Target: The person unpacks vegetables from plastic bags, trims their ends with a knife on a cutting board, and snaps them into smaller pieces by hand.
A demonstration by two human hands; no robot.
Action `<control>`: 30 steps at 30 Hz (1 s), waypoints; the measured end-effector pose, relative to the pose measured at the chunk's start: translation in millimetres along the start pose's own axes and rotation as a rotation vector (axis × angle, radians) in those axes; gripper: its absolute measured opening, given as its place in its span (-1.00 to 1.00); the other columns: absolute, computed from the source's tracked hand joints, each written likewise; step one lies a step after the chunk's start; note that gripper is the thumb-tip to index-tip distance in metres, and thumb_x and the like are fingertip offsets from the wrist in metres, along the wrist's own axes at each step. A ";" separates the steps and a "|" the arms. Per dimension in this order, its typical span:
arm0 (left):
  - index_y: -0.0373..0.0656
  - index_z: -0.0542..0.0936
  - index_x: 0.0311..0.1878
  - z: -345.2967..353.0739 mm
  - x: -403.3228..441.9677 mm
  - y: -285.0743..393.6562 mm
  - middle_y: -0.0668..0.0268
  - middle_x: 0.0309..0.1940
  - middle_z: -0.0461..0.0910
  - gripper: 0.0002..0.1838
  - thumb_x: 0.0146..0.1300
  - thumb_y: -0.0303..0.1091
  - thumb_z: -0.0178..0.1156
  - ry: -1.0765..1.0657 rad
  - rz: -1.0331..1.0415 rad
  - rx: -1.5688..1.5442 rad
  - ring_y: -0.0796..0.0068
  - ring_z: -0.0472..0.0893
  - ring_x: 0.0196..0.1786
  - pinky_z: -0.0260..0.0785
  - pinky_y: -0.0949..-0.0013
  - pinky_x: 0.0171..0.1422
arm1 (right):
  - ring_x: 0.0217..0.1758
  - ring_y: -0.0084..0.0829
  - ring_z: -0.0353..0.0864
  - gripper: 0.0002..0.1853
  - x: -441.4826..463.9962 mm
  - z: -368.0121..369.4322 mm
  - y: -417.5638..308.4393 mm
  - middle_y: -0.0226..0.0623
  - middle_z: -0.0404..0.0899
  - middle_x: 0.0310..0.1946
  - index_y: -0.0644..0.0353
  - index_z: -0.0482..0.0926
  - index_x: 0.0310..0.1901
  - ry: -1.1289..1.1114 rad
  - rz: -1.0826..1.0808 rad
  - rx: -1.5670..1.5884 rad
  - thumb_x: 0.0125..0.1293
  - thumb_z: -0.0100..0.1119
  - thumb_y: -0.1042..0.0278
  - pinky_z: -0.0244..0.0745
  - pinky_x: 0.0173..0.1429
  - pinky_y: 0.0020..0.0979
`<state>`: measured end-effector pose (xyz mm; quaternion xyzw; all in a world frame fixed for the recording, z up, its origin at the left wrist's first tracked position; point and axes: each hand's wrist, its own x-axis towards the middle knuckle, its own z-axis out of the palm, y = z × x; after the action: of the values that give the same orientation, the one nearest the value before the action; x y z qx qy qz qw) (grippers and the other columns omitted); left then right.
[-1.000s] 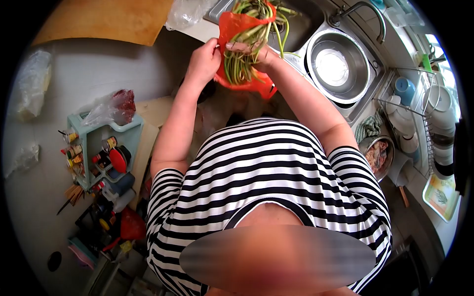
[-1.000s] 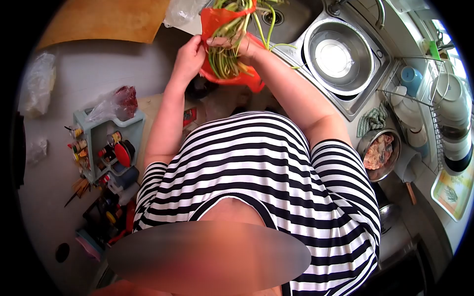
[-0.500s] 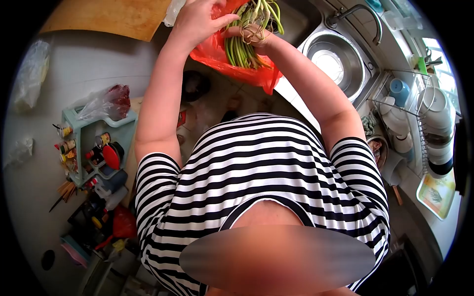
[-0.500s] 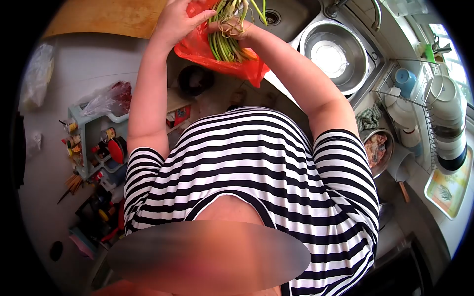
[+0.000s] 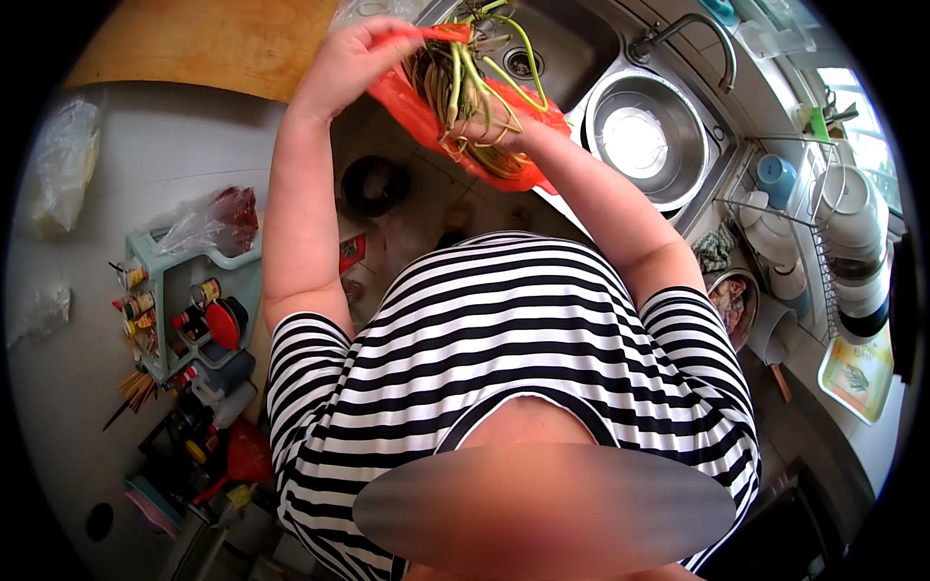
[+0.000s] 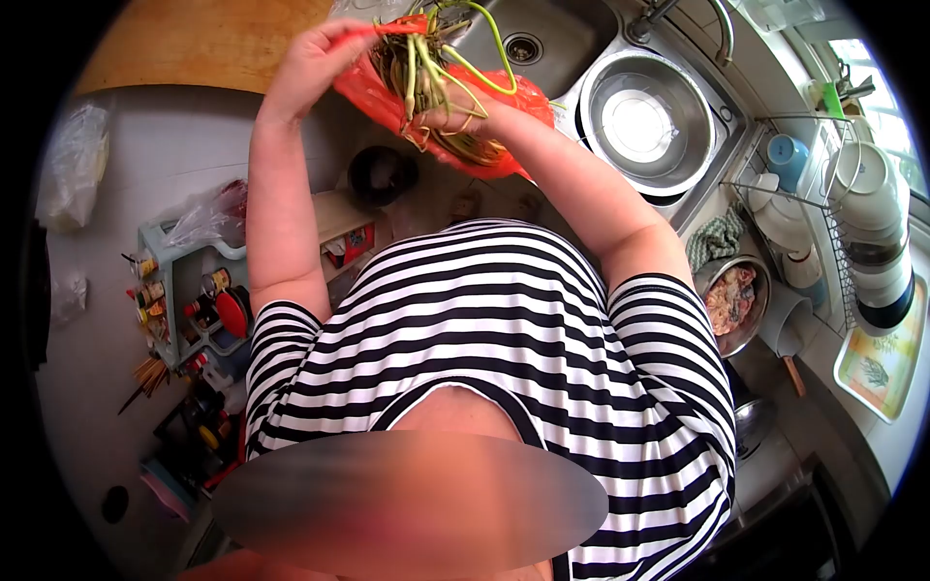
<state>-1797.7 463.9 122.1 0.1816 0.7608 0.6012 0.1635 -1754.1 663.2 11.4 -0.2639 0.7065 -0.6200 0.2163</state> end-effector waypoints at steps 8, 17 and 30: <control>-0.17 0.49 -0.14 -14.8 17.9 -23.7 0.30 -0.46 0.49 -0.89 0.34 -0.40 0.03 0.442 0.227 -0.719 0.47 0.44 -0.47 0.32 0.43 -0.35 | 0.01 -0.24 0.51 -0.52 -12.6 15.3 -2.2 -0.16 0.56 -0.08 0.10 0.47 0.11 0.036 0.074 -0.109 0.14 0.19 0.18 0.34 0.18 -0.30; -0.07 0.38 -0.28 -91.5 -26.1 -119.7 0.43 -0.65 0.25 -0.92 0.38 -0.37 -0.04 0.817 -0.096 -0.897 0.58 0.22 -0.64 0.12 0.43 -0.50 | -0.13 -0.44 0.59 -0.71 -25.6 -1.0 9.4 -0.29 0.63 -0.26 0.27 0.57 -0.22 0.241 0.049 0.145 0.04 0.34 0.32 0.47 0.02 -0.37; -0.08 -0.04 0.47 13.6 -89.9 -173.2 0.16 0.42 0.07 -0.04 0.11 -0.17 0.35 0.207 -0.127 -0.411 0.22 0.12 0.42 -0.05 0.19 0.45 | -0.16 -0.33 0.56 -0.83 6.6 -19.2 15.0 -0.26 0.59 -0.29 0.13 0.46 -0.22 0.504 -0.019 1.222 0.12 0.14 0.44 0.53 0.00 -0.21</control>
<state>-1726.0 396.5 -46.9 0.0336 0.6450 0.7474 0.1559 -1772.9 674.9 -0.7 0.0533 0.2541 -0.9541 0.1495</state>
